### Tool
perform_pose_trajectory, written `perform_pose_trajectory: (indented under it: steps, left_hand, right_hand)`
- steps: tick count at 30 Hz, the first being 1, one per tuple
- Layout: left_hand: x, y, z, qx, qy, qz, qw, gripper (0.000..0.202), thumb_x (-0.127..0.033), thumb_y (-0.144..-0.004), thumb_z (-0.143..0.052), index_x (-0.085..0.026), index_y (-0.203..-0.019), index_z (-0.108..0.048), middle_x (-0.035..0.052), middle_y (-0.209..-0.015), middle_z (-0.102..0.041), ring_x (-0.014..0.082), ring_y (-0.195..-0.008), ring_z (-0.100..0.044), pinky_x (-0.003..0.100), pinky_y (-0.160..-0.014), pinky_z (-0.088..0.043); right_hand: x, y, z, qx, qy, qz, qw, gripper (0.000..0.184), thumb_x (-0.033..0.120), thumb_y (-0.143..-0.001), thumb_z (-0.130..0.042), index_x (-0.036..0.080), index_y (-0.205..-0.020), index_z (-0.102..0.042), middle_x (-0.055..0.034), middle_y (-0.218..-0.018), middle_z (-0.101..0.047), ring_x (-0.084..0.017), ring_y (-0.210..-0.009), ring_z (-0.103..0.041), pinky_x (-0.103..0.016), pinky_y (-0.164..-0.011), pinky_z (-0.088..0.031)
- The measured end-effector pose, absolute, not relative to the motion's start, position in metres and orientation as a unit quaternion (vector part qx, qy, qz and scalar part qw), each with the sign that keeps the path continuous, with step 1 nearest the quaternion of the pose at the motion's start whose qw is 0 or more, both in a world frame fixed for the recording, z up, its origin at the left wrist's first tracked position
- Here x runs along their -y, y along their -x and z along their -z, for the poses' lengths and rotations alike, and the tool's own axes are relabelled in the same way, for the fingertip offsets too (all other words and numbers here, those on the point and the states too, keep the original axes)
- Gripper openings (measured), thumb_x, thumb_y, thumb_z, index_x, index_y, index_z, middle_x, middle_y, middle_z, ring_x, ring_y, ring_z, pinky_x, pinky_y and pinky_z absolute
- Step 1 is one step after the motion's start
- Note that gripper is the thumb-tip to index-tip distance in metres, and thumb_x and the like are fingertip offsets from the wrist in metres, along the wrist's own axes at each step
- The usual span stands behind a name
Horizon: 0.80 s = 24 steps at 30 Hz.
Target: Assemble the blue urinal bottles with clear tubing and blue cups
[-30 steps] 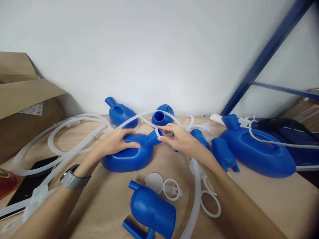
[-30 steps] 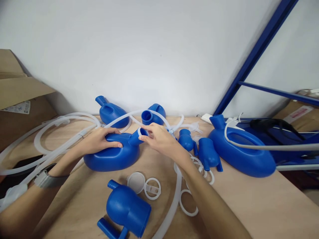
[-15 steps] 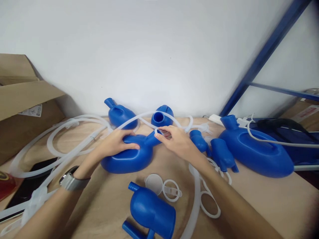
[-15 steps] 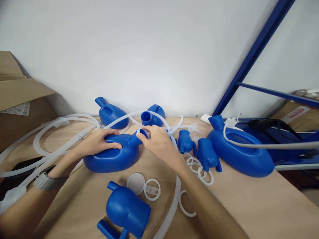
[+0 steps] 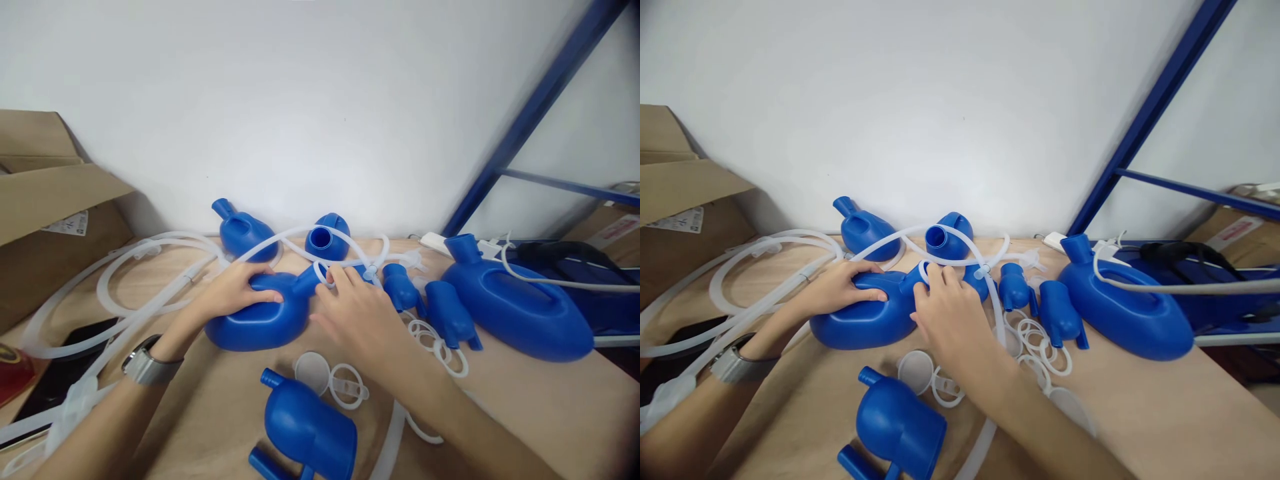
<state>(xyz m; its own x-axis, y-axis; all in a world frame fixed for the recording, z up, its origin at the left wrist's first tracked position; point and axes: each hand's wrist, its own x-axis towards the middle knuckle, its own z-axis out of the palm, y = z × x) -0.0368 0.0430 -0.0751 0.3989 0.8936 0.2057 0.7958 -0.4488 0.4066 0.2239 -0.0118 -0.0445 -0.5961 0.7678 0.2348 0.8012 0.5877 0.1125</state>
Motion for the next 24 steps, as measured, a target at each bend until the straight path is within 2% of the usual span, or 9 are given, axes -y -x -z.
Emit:
perform_pose_trajectory:
  steps: [6, 9, 13, 17, 21, 24]
  left_hand:
    - [-0.044, 0.037, 0.076, -0.505, -0.827, -0.208, 0.132, 0.052, -0.07, -0.082, -0.068, -0.021, -0.098, -0.075, 0.0032, -0.098, -0.077, 0.0235, -0.089, -0.069, 0.03, -0.078, -0.05]
    - [-0.044, 0.037, 0.074, -0.505, -0.827, -0.206, 0.137, 0.052, -0.07, -0.082, -0.068, -0.021, -0.098, -0.075, 0.0031, -0.098, -0.077, 0.0233, -0.089, -0.069, 0.029, -0.078, -0.05]
    - [-0.043, 0.036, 0.073, -0.509, -0.826, -0.202, 0.134, 0.052, -0.07, -0.082, -0.067, -0.021, -0.097, -0.075, 0.0031, -0.097, -0.077, 0.0232, -0.087, -0.069, 0.029, -0.077, -0.049]
    - [-0.044, 0.037, 0.074, -0.509, -0.828, -0.201, 0.122, 0.05, -0.07, -0.082, -0.068, -0.022, -0.097, -0.076, 0.0026, -0.097, -0.077, 0.0233, -0.088, -0.069, 0.029, -0.077, -0.049]
    - [-0.044, 0.038, 0.075, -0.513, -0.828, -0.197, 0.116, 0.049, -0.069, -0.083, -0.067, -0.023, -0.096, -0.076, 0.0022, -0.097, -0.077, 0.0233, -0.089, -0.069, 0.029, -0.078, -0.049]
    - [-0.043, 0.037, 0.074, -0.516, -0.825, -0.192, 0.125, 0.049, -0.069, -0.083, -0.067, -0.023, -0.097, -0.076, 0.0022, -0.099, -0.077, 0.0235, -0.091, -0.069, 0.028, -0.078, -0.049]
  right_hand:
    - [0.016, -0.224, 0.045, 0.915, 0.402, 0.019, 0.021, 0.022, 0.039, -0.098, -0.065, 0.019, -0.106, -0.066, -0.0097, -0.108, -0.069, -0.029, -0.095, -0.069, -0.035, -0.064, -0.049]
    - [0.016, -0.229, 0.045, 0.933, 0.352, -0.049, -0.054, 0.028, 0.042, -0.094, -0.07, 0.018, -0.108, -0.068, -0.0096, -0.106, -0.074, -0.03, -0.093, -0.072, -0.036, -0.066, -0.048]
    - [0.015, -0.232, 0.048, 0.928, 0.313, -0.129, -0.154, 0.024, 0.034, -0.093, -0.071, 0.018, -0.112, -0.073, -0.0112, -0.108, -0.078, -0.033, -0.097, -0.073, -0.038, -0.073, -0.049]
    - [0.016, -0.234, 0.05, 0.927, 0.321, -0.126, -0.146, 0.018, 0.029, -0.095, -0.068, 0.021, -0.11, -0.074, -0.0107, -0.106, -0.079, -0.029, -0.091, -0.075, -0.037, -0.072, -0.051]
    - [0.012, -0.238, 0.046, 0.926, 0.33, -0.133, -0.131, 0.026, 0.025, -0.093, -0.07, 0.023, -0.119, -0.072, -0.0108, -0.112, -0.078, -0.032, -0.1, -0.074, -0.04, -0.08, -0.054]
    - [0.008, -0.243, 0.043, 0.912, 0.356, -0.13, -0.157, 0.02, 0.022, -0.09, -0.071, 0.02, -0.109, -0.076, -0.0128, -0.11, -0.078, -0.032, -0.101, -0.073, -0.04, -0.084, -0.054]
